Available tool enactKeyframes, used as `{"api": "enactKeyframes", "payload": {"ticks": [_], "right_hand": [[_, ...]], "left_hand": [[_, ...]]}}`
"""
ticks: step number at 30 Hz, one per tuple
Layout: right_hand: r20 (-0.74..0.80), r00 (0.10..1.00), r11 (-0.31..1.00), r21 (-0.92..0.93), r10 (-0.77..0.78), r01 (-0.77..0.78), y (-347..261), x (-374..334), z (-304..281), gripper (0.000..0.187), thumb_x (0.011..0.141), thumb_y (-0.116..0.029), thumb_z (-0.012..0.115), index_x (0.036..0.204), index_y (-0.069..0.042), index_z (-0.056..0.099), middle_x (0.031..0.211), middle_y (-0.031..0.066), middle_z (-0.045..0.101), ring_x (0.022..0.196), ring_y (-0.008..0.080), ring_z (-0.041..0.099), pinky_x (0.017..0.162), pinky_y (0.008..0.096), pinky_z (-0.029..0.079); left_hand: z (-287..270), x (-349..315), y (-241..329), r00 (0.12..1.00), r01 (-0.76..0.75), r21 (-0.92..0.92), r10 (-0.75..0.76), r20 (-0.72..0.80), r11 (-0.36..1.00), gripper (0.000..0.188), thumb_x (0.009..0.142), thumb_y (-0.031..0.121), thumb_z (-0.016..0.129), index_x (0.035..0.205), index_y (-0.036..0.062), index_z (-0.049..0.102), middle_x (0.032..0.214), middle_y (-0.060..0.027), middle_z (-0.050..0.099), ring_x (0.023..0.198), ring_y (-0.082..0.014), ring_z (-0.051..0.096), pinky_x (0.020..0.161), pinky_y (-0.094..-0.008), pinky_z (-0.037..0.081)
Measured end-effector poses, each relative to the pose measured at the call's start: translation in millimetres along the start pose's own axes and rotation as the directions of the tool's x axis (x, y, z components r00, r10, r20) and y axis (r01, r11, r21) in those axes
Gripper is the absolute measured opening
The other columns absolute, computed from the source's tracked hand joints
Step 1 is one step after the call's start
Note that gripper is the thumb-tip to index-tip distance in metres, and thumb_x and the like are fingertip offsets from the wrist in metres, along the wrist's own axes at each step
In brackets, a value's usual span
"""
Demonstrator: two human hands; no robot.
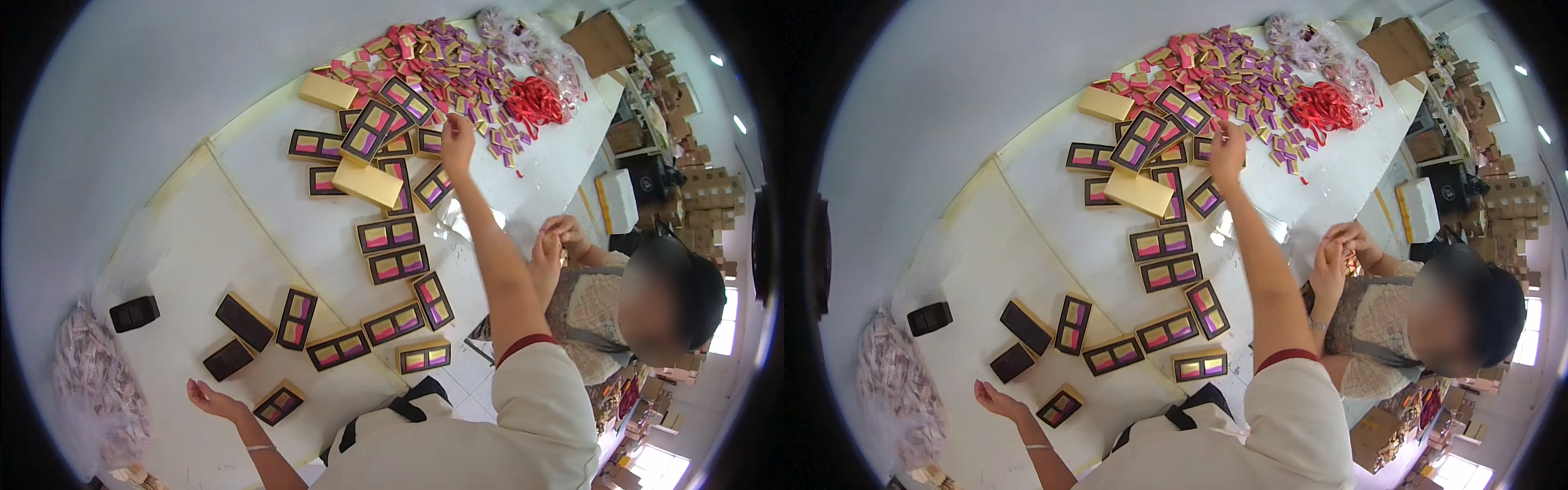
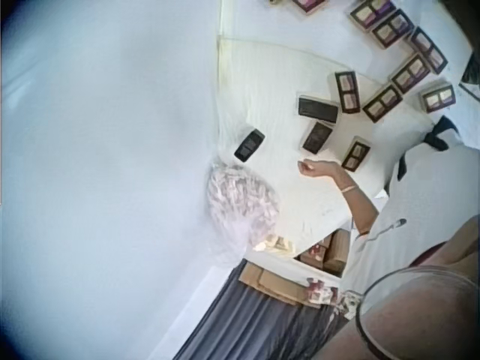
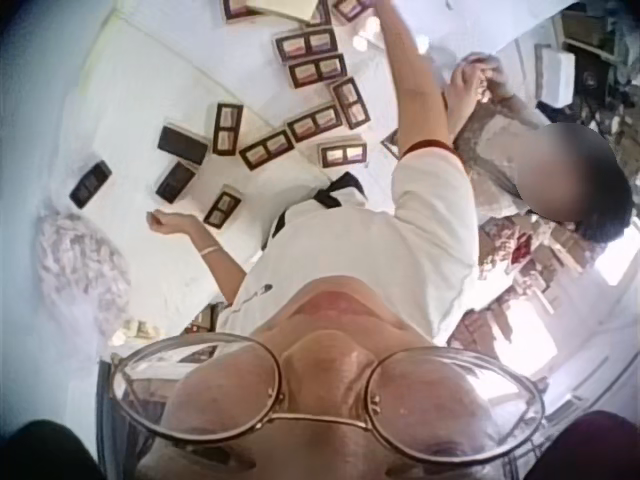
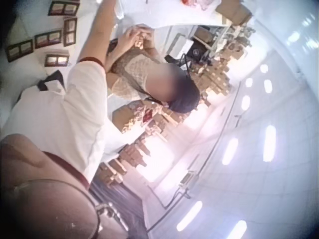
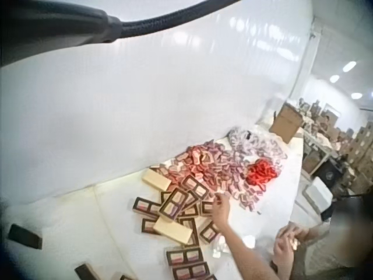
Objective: The person assembles small cosmetic compacts by placing two colored inserts into black trays, closing them with gold lids, and then wrapping each finished unit in clear plastic film. The person works at a white table with a coworker visible in the background.
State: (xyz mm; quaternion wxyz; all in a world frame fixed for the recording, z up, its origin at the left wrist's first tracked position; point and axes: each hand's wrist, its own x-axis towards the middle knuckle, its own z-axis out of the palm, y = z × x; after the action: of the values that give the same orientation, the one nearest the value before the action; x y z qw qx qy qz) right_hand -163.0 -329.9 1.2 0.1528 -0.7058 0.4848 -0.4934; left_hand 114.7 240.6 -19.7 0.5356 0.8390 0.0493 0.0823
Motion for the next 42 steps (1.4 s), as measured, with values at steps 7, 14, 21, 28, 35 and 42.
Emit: {"api": "enactKeyframes", "payload": {"ticks": [7,14,21,28,35,42], "right_hand": [[0.444,0.771,0.871,-0.400,0.456,-0.285,115,71,27,0.038,0.070,-0.030,0.071,0.090,0.002,0.066,0.087,0.0184,0.066,0.079,0.0282,0.065,0.072,0.0349,0.049],[0.146,0.873,0.885,-0.086,0.466,-0.458,71,69,27,0.029,0.071,-0.018,0.073,0.092,0.000,0.065,0.074,0.0098,0.065,0.065,0.0194,0.061,0.062,0.0314,0.047],[0.869,0.426,0.810,0.430,-0.252,-0.398,-144,-53,-40,0.028,0.079,0.001,0.060,0.106,-0.004,0.059,0.089,0.0097,0.060,0.079,0.0179,0.059,0.066,0.0281,0.047],[0.623,0.760,0.836,0.305,0.187,-0.456,-41,1,-27,0.027,0.087,-0.011,0.053,0.112,-0.001,0.056,0.098,0.0047,0.063,0.081,0.0140,0.060,0.072,0.0264,0.048],[0.187,0.959,0.784,-0.618,0.213,-0.054,149,78,-9,0.033,0.073,-0.024,0.067,0.101,-0.007,0.060,0.104,0.0177,0.056,0.100,0.0348,0.054,0.081,0.0452,0.045],[-0.047,0.980,0.913,-0.357,0.193,-0.197,140,72,-17,0.025,0.077,-0.010,0.063,0.098,0.002,0.061,0.086,0.0163,0.062,0.080,0.0278,0.061,0.072,0.0375,0.048]], "left_hand": [[70,-51,89,0.958,-0.109,-0.069,0.123,0.261,0.992,0.019,0.092,0.010,0.048,0.107,-0.0006,0.052,0.111,-0.0087,0.053,0.105,-0.0183,0.048,0.095,-0.0313,0.035],[150,-114,164,0.701,-0.099,-0.368,0.327,0.633,0.924,0.009,0.090,0.001,0.047,0.096,0.0033,0.053,0.102,-0.0084,0.052,0.092,-0.0153,0.051,0.080,-0.0271,0.042],[202,-164,231,0.336,0.275,-0.290,0.191,0.922,0.917,0.033,0.088,0.006,0.055,0.119,0.0009,0.046,0.108,-0.0078,0.054,0.092,-0.0139,0.052,0.078,-0.0276,0.046],[185,-140,209,0.483,0.237,-0.198,0.061,0.873,0.951,0.004,0.087,0.004,0.058,0.089,0.0004,0.058,0.079,-0.0015,0.058,0.066,-0.0065,0.052,0.061,-0.0225,0.047],[143,-104,180,0.496,0.534,-0.074,-0.242,0.834,0.842,0.017,0.093,0.020,0.052,0.102,0.0057,0.053,0.090,-0.0001,0.055,0.066,-0.0058,0.050,0.055,-0.0196,0.041],[85,-66,154,0.576,0.460,-0.096,-0.214,0.789,0.883,0.041,0.089,0.005,0.053,0.129,0.0054,0.044,0.096,-0.0017,0.056,0.080,-0.0082,0.053,0.071,-0.0217,0.045]]}}
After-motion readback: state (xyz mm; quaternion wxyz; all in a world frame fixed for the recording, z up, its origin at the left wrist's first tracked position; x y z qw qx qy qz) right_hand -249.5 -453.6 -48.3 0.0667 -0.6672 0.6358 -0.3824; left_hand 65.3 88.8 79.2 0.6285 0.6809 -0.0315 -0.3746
